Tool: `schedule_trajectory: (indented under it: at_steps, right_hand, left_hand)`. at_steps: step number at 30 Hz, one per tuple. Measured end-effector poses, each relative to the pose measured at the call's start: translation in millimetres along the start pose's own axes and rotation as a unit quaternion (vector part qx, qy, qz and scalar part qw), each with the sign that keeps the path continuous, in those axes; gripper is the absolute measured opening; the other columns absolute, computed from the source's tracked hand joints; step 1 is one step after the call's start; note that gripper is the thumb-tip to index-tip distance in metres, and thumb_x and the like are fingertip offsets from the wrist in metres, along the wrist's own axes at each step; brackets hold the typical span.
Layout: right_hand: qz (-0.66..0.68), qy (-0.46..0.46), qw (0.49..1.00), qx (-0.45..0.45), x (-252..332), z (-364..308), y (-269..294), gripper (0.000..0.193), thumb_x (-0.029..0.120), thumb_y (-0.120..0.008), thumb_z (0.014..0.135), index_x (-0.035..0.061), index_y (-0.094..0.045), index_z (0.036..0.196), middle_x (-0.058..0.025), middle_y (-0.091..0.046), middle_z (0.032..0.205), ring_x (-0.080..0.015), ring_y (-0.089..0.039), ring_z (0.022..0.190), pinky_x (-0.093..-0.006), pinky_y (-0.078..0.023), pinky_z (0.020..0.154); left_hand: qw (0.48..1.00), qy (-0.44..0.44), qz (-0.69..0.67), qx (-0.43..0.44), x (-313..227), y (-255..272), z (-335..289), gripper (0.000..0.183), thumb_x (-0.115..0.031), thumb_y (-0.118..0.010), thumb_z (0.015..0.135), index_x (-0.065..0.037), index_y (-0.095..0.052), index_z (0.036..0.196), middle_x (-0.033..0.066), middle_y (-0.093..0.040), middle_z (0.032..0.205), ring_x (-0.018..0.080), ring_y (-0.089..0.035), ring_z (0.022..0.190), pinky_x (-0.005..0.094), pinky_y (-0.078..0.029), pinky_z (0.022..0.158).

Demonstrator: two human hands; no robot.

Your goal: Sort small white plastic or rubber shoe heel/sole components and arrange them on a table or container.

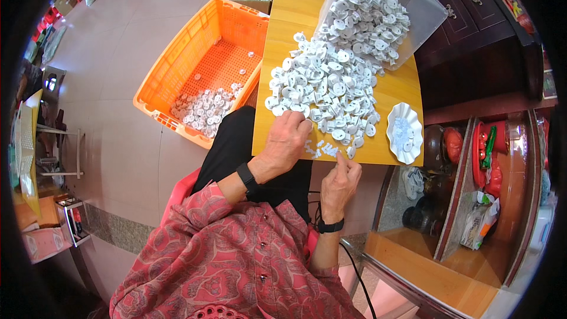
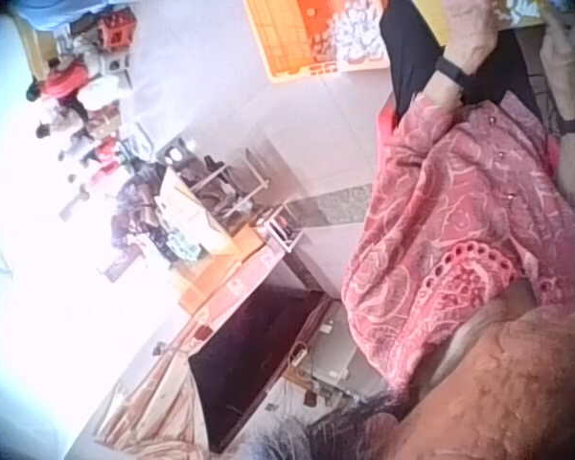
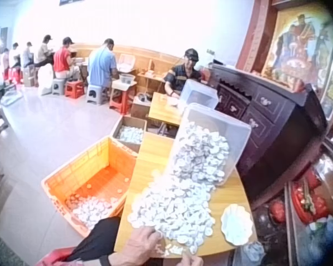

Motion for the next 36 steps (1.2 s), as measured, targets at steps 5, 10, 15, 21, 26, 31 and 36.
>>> schedule_trajectory:
  at_steps: [5,10,15,21,26,31,36]
  right_hand:
    - [-0.028,0.013,0.999,-0.020,1.6,2.1,0.2,0.031,-0.004,-0.060,0.084,0.0048,-0.070,0.113,-0.0142,-0.054,0.099,-0.0323,-0.057,0.095,-0.0431,-0.048,0.084]
    - [-0.003,0.023,0.999,-0.049,6.4,0.6,1.0,0.029,-0.004,-0.063,0.084,0.0020,-0.069,0.111,-0.0138,-0.055,0.102,-0.0317,-0.057,0.096,-0.0429,-0.048,0.084]
    - [0.101,0.090,0.991,0.006,26.6,-2.9,7.2,0.024,-0.003,-0.069,0.082,0.0031,-0.071,0.105,-0.0110,-0.058,0.098,-0.0298,-0.060,0.089,-0.0403,-0.050,0.077]
    - [0.053,0.129,0.990,0.012,29.1,-5.1,-1.2,0.023,-0.002,-0.071,0.081,0.0036,-0.071,0.103,-0.0100,-0.059,0.096,-0.0281,-0.060,0.087,-0.0402,-0.050,0.076]
    - [0.050,0.148,0.988,0.005,29.1,-2.5,-5.3,0.018,-0.003,-0.071,0.081,0.0023,-0.069,0.098,-0.0106,-0.060,0.095,-0.0289,-0.061,0.088,-0.0406,-0.050,0.076]
    - [0.079,0.127,0.989,0.008,39.9,0.8,-5.6,0.013,-0.003,-0.067,0.084,0.0002,-0.062,0.096,-0.0127,-0.060,0.095,-0.0314,-0.061,0.091,-0.0426,-0.050,0.079]
    - [0.315,-0.135,0.935,0.085,53.3,-4.3,1.3,0.005,0.001,-0.060,0.094,-0.0012,-0.059,0.098,-0.0107,-0.062,0.092,-0.0200,-0.064,0.080,-0.0325,-0.052,0.069]
  left_hand:
    - [0.991,0.030,-0.113,-0.071,0.5,18.1,-2.5,0.019,-0.001,-0.071,0.082,-0.003,-0.063,0.099,0.0140,-0.064,0.101,0.0308,-0.065,0.090,0.0354,-0.054,0.076]
    - [0.928,0.190,-0.321,-0.014,7.2,38.7,-14.7,0.019,-0.006,-0.070,0.090,0.000,-0.063,0.106,0.0106,-0.068,0.104,0.0193,-0.068,0.089,0.0296,-0.056,0.078]
    - [0.701,0.345,-0.623,0.034,18.4,47.8,-31.0,0.022,-0.010,-0.066,0.095,0.002,-0.061,0.113,0.0087,-0.069,0.103,0.0154,-0.068,0.092,0.0298,-0.058,0.081]
    - [0.662,0.372,-0.650,0.039,21.2,50.0,-46.6,0.022,-0.010,-0.065,0.096,0.003,-0.061,0.114,0.0103,-0.069,0.104,0.0185,-0.069,0.094,0.0293,-0.058,0.081]
    - [0.562,0.369,-0.739,0.042,24.0,46.9,-53.8,0.024,-0.010,-0.063,0.097,0.003,-0.061,0.117,0.0128,-0.068,0.107,0.0210,-0.069,0.094,0.0305,-0.059,0.083]
    - [0.465,0.373,-0.802,0.040,21.6,50.5,-59.5,0.031,-0.011,-0.060,0.099,0.002,-0.057,0.127,0.0136,-0.066,0.112,0.0212,-0.069,0.095,0.0310,-0.059,0.083]
    - [0.409,0.362,-0.837,0.044,22.3,47.3,-61.6,0.038,-0.013,-0.056,0.101,0.000,-0.052,0.136,0.0135,-0.064,0.116,0.0210,-0.068,0.097,0.0317,-0.059,0.084]
Point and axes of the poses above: each hand's wrist, its own z-axis towards the middle knuckle, its own y-axis out of the back of the hand, x = y × z, the point moved 1 cm from there along z, towards the middle knuckle
